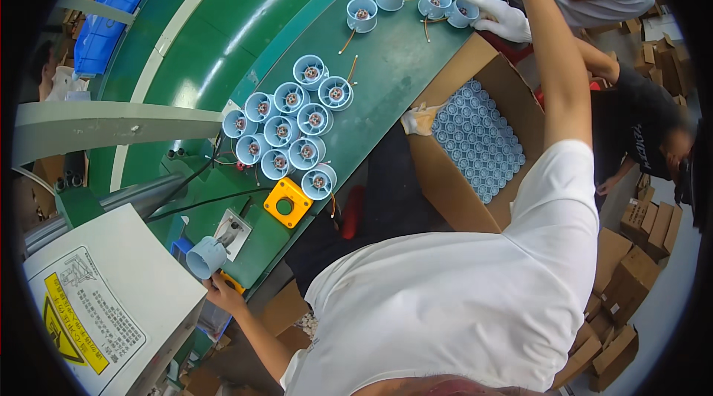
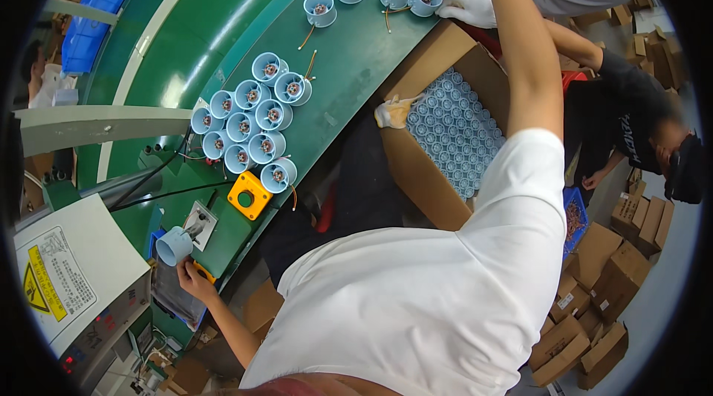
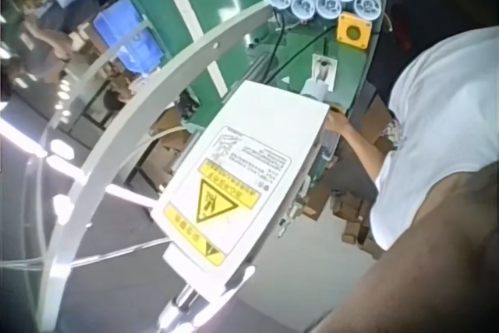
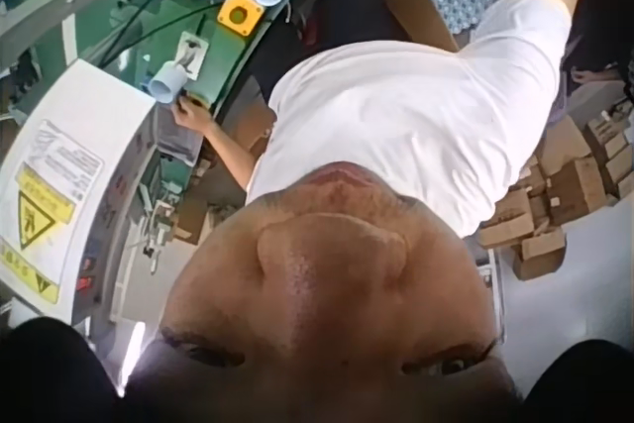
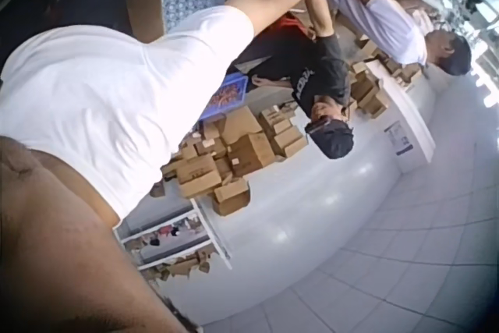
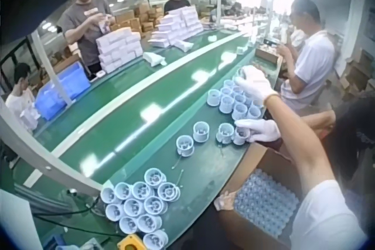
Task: Assembling small electronic components by inserting metal pins into plastic housings and using a machine press.
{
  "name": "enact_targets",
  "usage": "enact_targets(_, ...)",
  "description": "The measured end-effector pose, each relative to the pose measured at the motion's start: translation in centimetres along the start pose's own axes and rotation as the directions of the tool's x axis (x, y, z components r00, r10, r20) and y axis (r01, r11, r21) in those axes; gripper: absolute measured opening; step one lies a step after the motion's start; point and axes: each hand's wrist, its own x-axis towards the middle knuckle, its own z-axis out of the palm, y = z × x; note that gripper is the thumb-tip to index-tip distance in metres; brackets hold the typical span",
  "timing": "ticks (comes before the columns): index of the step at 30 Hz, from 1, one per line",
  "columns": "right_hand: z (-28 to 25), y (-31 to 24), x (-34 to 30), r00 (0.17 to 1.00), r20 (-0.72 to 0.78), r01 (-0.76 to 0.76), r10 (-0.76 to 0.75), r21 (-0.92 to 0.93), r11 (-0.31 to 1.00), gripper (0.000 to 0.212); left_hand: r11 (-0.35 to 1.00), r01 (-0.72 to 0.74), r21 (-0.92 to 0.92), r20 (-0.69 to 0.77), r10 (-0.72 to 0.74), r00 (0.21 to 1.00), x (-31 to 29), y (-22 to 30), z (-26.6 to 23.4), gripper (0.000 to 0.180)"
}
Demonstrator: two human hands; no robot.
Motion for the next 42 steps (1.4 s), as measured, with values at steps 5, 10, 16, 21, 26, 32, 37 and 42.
enact_targets(5,-2.5,-10.5,-16.8,0.931,0.015,0.331,-0.365,0.388,0.860,0.053,0.997,0.062,0.047,0.036,-0.064,0.997,0.3,1.4,-0.3,0.023)
enact_targets(10,4.8,-13.1,-23.2,0.826,0.034,0.517,-0.563,0.354,0.779,0.061,0.998,-0.063,-0.010,0.049,0.063,0.997,0.9,-1.4,0.0,0.025)
enact_targets(16,3.9,-6.0,-16.9,0.993,-0.065,0.100,-0.096,0.070,0.992,0.061,0.998,-0.054,-0.027,0.038,0.055,0.998,0.8,-1.5,-0.1,0.022)
enact_targets(21,7.7,-12.6,-20.5,0.990,0.013,0.126,-0.138,0.333,0.934,0.066,1.000,-0.017,0.010,0.024,0.016,1.000,0.8,-1.1,-0.2,0.022)
enact_targets(26,9.2,-17.2,-22.4,0.993,-0.080,-0.014,0.089,0.662,0.749,0.063,0.999,0.040,0.011,0.033,-0.041,0.999,0.3,-0.3,-0.4,0.022)
enact_targets(32,11.5,-17.2,-10.8,0.915,0.368,-0.081,-0.164,0.567,0.819,0.065,0.997,0.015,-0.069,0.021,-0.013,1.000,0.3,-0.8,0.0,0.023)
enact_targets(37,13.4,-22.2,-12.3,0.700,0.594,-0.037,-0.397,0.585,0.810,0.056,0.993,-0.044,0.106,-0.050,0.050,0.998,-0.4,-1.5,-0.1,0.024)
enact_targets(42,20.0,-26.3,-7.7,0.731,0.584,-0.224,-0.352,0.693,0.685,0.059,0.992,0.079,-0.098,-0.104,-0.089,0.991,-0.7,-1.6,0.1,0.025)
